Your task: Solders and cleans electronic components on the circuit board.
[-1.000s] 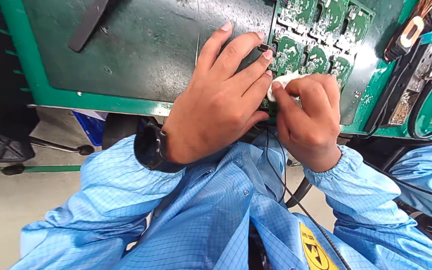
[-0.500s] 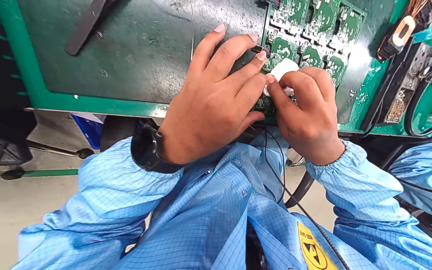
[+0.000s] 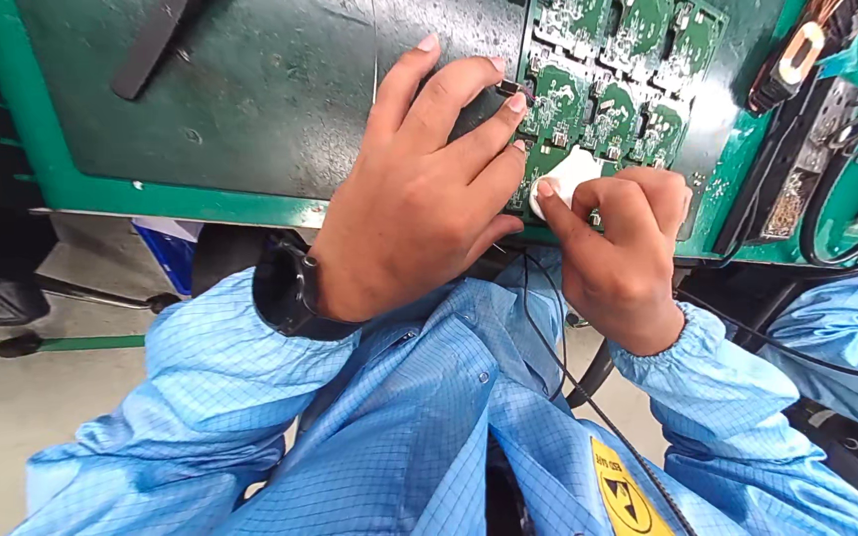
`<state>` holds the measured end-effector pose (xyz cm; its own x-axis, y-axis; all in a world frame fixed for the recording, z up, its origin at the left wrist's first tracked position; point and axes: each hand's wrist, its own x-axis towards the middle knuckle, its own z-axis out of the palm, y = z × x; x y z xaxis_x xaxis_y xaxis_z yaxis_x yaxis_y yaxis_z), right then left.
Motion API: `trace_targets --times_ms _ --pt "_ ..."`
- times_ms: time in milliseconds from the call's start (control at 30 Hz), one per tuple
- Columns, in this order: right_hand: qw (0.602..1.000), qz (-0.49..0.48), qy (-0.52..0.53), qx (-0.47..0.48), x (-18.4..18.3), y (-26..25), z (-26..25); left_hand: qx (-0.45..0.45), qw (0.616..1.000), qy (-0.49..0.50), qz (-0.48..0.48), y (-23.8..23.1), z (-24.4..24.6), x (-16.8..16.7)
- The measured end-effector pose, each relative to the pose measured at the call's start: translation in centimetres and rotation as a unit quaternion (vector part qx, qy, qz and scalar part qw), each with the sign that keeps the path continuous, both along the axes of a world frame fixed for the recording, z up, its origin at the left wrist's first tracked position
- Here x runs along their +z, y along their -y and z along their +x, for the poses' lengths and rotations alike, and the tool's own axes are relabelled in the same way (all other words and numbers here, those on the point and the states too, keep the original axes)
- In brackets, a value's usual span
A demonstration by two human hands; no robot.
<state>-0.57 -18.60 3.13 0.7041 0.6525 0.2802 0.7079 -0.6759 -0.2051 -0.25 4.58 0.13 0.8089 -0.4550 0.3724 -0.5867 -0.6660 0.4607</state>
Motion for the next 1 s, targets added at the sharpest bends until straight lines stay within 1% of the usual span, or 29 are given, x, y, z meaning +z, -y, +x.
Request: trace_targets --times_ms 100,233,333,467,567,1000 --pt "1.0 -0.006 0.018 -0.02 -0.3 0.2 0.5 -0.002 1.0 0.001 -0.001 0.0 0.0 0.0" --pt "1.0 0.011 0.025 -0.007 -0.7 -0.4 -1.0 -0.004 1.0 0.003 -0.001 -0.1 0.0 0.0" --pt "0.998 0.016 0.049 -0.032 -1.1 0.0 -0.8 -0.002 1.0 0.0 0.002 0.0 0.0 0.0" --pt "0.997 0.037 0.054 -0.033 -1.3 -0.7 -1.3 -0.001 1.0 0.002 0.003 0.0 0.0 0.0" --pt "0.995 0.033 0.069 -0.061 -1.4 -0.6 -0.7 -0.002 1.0 0.003 0.004 0.0 0.0 0.0" --pt "0.993 0.045 0.095 -0.06 -2.3 -1.0 -0.9 -0.003 1.0 0.002 0.007 0.0 0.0 0.0"
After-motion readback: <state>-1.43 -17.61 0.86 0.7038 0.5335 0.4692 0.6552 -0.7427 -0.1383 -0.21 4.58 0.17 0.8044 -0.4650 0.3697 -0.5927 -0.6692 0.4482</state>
